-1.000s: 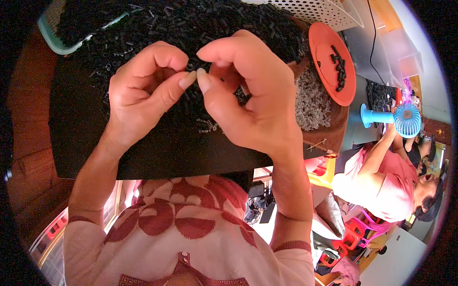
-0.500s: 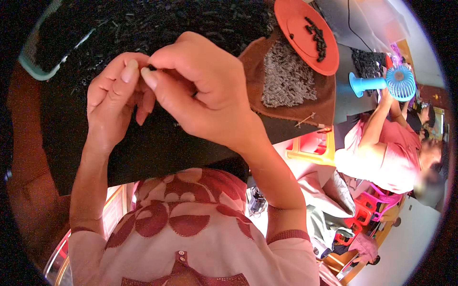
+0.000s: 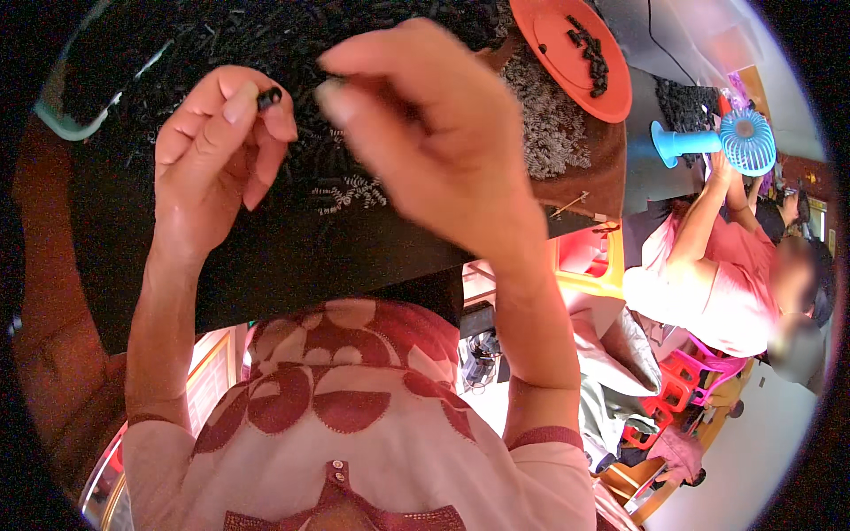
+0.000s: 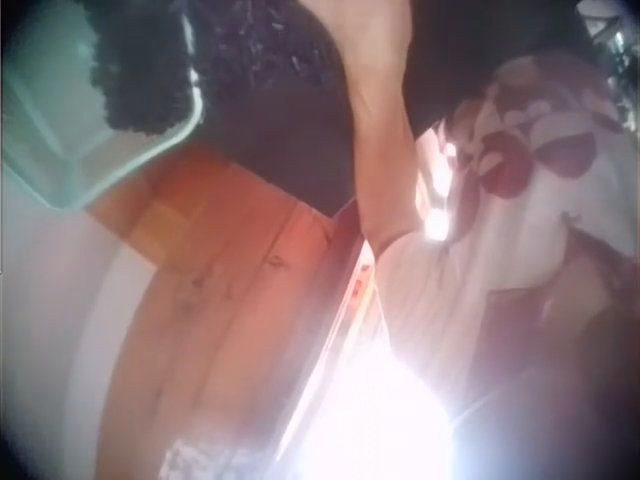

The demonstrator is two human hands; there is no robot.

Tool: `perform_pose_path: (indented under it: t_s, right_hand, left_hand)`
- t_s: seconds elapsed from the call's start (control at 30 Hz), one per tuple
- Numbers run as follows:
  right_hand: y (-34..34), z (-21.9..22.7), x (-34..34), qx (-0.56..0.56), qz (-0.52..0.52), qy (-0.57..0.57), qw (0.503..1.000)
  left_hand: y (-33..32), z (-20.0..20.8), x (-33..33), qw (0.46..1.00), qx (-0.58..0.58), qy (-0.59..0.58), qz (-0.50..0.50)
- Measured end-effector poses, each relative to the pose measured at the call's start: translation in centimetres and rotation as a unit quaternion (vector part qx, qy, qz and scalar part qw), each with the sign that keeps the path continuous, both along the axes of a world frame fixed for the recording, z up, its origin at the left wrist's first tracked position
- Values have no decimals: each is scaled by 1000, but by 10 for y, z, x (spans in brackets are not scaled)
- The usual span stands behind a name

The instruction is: The person assembles or inspects small black plastic components by hand at a workbench.

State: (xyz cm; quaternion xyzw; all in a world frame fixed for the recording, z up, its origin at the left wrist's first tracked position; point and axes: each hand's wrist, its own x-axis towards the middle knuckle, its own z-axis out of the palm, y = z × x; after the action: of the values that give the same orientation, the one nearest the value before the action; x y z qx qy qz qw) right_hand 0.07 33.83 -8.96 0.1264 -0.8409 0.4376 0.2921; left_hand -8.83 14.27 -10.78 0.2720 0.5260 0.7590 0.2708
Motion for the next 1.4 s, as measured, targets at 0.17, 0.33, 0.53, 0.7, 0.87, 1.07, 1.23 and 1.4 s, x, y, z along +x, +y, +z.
perform_pose_path:
  t_s: [0.17,0.33,0.53,0.7,0.87,1.07,1.23,1.4]
  right_hand:
    - [37,-5,16,84,-8,-152,985]
    - [21,-9,8,258,29,-128,957]
    - [26,-6,-12,388,-15,-126,913]
    - [29,8,-15,414,-39,-154,896]
    - [22,2,-28,382,-4,-137,914]
    - [22,9,-30,412,31,-178,893]
    - [18,13,-35,407,46,-121,904]
    - [17,-9,-48,440,37,-75,894]
  left_hand:
    - [-1,-11,-11,997,28,25,66]
    - [-6,-13,-17,997,35,9,61]
    - [-5,-16,-18,998,28,7,62]
    - [-8,-15,-20,997,17,-10,73]
    - [-7,-15,-20,998,18,-3,67]
    - [-8,-13,-19,997,16,-3,72]
    - [-9,-9,-15,998,12,1,70]
    - [-7,-13,-18,998,25,7,56]
